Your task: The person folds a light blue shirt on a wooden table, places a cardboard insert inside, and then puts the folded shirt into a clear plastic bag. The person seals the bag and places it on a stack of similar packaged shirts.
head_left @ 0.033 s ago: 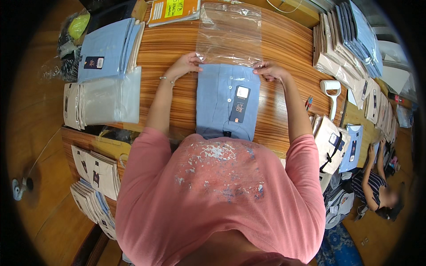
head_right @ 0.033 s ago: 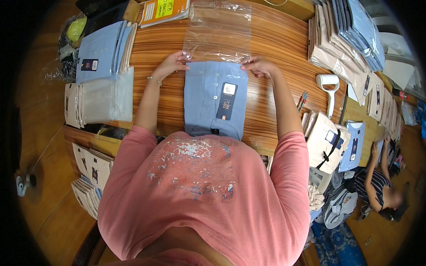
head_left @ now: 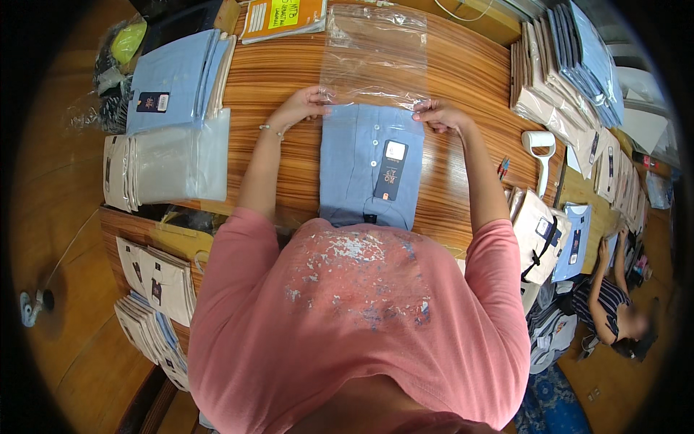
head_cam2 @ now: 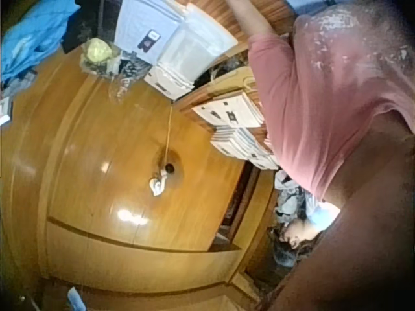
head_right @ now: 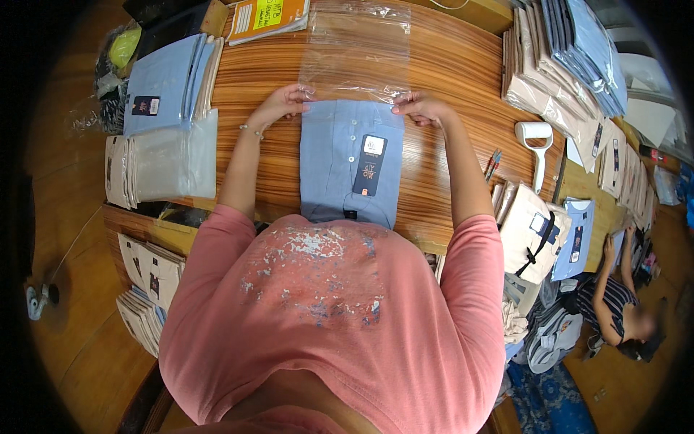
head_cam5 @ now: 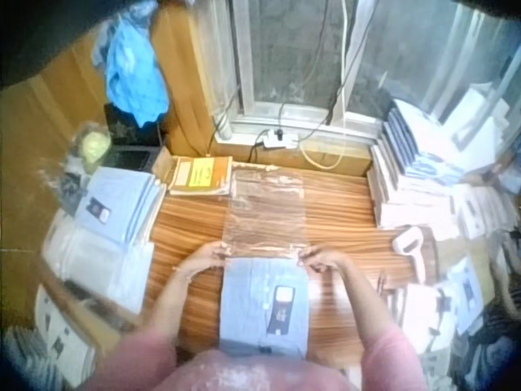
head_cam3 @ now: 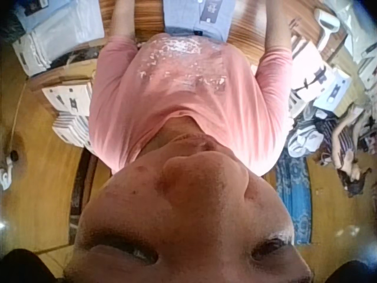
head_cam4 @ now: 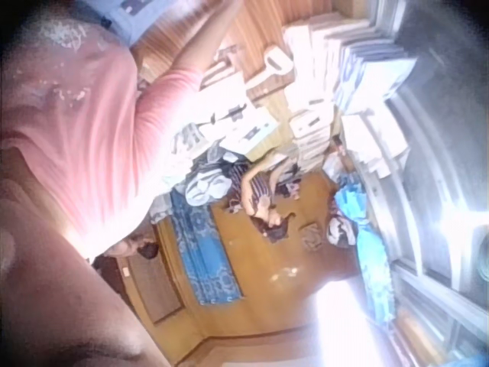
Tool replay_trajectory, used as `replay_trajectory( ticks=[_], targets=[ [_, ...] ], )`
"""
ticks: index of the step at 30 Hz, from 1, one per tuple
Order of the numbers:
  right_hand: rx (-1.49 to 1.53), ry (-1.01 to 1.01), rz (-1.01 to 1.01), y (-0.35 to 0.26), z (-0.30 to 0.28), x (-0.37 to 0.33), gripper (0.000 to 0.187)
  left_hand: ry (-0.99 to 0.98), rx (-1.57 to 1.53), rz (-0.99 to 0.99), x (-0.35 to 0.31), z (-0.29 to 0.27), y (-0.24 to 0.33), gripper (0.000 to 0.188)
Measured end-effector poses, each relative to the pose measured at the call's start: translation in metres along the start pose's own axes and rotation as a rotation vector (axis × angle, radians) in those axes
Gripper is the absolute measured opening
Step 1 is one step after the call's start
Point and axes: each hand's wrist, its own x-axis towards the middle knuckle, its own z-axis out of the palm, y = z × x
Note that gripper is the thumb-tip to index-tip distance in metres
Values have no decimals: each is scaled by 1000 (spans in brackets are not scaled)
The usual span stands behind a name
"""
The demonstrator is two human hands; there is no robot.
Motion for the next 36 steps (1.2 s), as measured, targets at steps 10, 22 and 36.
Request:
replay_trajectory(
  ticks=[10, 22, 36],
  targets=[
    [-112, -173, 64, -6, -6, -4, 22, 38, 209, -90, -11, 8, 6, 37],
    [121, -139, 71, 47, 37, -47, 19, -144, 121, -270, -59, 27, -9, 49],
    [210, 110, 71, 163, 152, -135, 13, -166, -105, -227, -178, 84, -93, 37]
  ],
)
